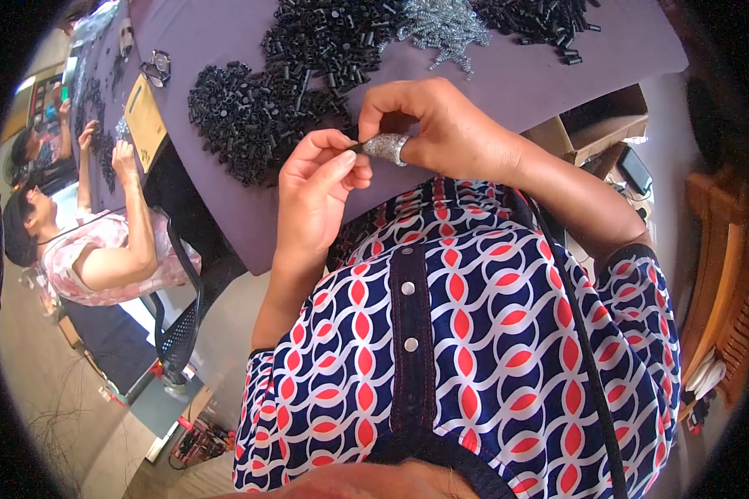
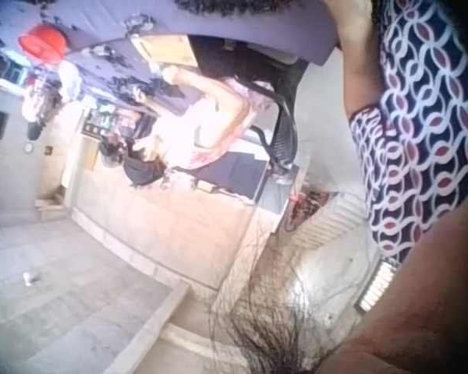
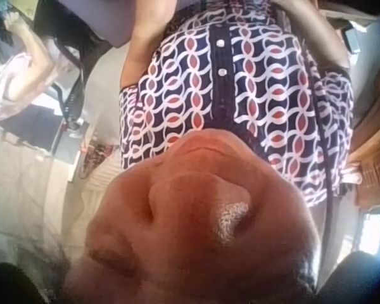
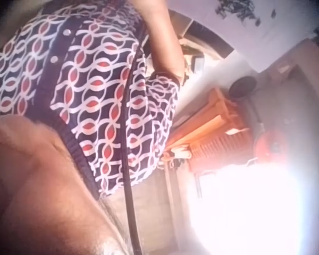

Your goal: Assembling small black plastic housings with silver metal terminals at a workbench.

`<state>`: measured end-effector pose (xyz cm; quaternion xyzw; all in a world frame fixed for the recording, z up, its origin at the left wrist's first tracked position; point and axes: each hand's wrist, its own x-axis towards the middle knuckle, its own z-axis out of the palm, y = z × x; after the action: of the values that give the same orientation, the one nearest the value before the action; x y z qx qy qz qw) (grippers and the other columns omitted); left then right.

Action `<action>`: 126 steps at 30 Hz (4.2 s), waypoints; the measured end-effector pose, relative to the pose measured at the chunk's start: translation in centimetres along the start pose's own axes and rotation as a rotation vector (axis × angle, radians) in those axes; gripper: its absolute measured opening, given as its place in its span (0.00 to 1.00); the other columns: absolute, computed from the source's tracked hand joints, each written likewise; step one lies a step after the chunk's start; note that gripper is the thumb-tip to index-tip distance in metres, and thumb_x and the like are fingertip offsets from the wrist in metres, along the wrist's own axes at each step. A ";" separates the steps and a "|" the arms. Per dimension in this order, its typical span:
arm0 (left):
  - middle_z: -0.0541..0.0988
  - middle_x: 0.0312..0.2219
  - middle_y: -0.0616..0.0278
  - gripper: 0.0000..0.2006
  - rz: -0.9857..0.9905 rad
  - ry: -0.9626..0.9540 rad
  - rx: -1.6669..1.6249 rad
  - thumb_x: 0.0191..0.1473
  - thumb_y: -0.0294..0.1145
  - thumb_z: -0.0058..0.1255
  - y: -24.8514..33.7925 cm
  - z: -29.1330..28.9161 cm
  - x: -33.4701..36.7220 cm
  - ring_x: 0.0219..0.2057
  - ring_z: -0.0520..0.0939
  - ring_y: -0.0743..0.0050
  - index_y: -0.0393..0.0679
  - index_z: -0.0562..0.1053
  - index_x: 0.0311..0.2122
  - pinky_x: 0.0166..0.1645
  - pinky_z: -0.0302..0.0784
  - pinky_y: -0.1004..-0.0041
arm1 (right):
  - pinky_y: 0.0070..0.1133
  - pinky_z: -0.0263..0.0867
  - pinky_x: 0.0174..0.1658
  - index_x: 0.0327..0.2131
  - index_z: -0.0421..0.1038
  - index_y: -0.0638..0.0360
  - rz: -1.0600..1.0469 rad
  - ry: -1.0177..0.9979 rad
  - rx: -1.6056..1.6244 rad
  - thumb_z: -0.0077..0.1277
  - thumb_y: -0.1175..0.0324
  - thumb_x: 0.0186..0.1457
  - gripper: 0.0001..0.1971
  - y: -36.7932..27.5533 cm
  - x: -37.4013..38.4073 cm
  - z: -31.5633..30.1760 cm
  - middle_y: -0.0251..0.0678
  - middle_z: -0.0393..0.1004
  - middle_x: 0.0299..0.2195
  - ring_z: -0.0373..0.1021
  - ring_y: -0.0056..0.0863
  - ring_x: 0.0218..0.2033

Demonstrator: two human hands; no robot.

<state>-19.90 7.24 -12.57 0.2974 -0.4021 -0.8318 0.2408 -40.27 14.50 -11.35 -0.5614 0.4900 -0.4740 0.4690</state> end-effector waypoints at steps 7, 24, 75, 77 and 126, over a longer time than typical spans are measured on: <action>0.82 0.33 0.59 0.09 0.087 0.025 0.341 0.60 0.24 0.53 -0.4 0.4 -0.6 0.31 0.82 0.77 0.33 0.74 0.45 0.39 0.79 0.77 | 0.21 0.70 0.42 0.36 0.72 0.67 -0.090 -0.041 -0.217 0.49 0.91 0.39 0.17 -0.4 0.0 -0.4 0.34 0.75 0.32 0.73 0.24 0.36; 0.78 0.28 0.64 0.07 0.018 0.175 0.099 0.65 0.29 0.46 0.3 -2.9 -1.5 0.27 0.76 0.79 0.38 0.72 0.43 0.35 0.73 0.78 | 0.31 0.70 0.42 0.40 0.74 0.62 -0.258 0.004 -0.720 0.52 0.84 0.41 0.18 1.3 2.7 -1.4 0.42 0.73 0.38 0.72 0.46 0.39; 0.79 0.29 0.63 0.08 -0.029 0.102 0.126 0.64 0.29 0.47 0.7 0.2 -0.3 0.28 0.78 0.80 0.37 0.73 0.43 0.37 0.74 0.79 | 0.17 0.69 0.37 0.42 0.73 0.64 0.218 -0.063 0.391 0.50 0.80 0.58 0.08 1.2 1.3 -0.7 0.28 0.74 0.34 0.70 0.16 0.34; 0.79 0.29 0.63 0.08 -0.034 0.093 0.128 0.64 0.30 0.47 0.8 0.7 -0.1 0.28 0.78 0.80 0.37 0.73 0.43 0.37 0.74 0.79 | 0.17 0.70 0.37 0.41 0.73 0.64 0.241 -0.048 0.392 0.50 0.80 0.57 0.08 1.1 1.4 -1.2 0.28 0.74 0.33 0.71 0.16 0.33; 0.80 0.25 0.62 0.06 0.055 0.085 0.259 0.59 0.27 0.55 1.0 1.4 -0.5 0.24 0.79 0.81 0.35 0.76 0.39 0.30 0.75 0.81 | 0.26 0.69 0.49 0.50 0.68 0.67 -0.026 0.018 -0.247 0.50 0.73 0.60 0.15 -0.8 -0.4 -2.2 0.41 0.76 0.42 0.74 0.34 0.43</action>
<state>-20.36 7.70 -10.90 0.3497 -0.5037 -0.7526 0.2401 -42.42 14.85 -10.32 -0.6171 0.5415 -0.4209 0.3857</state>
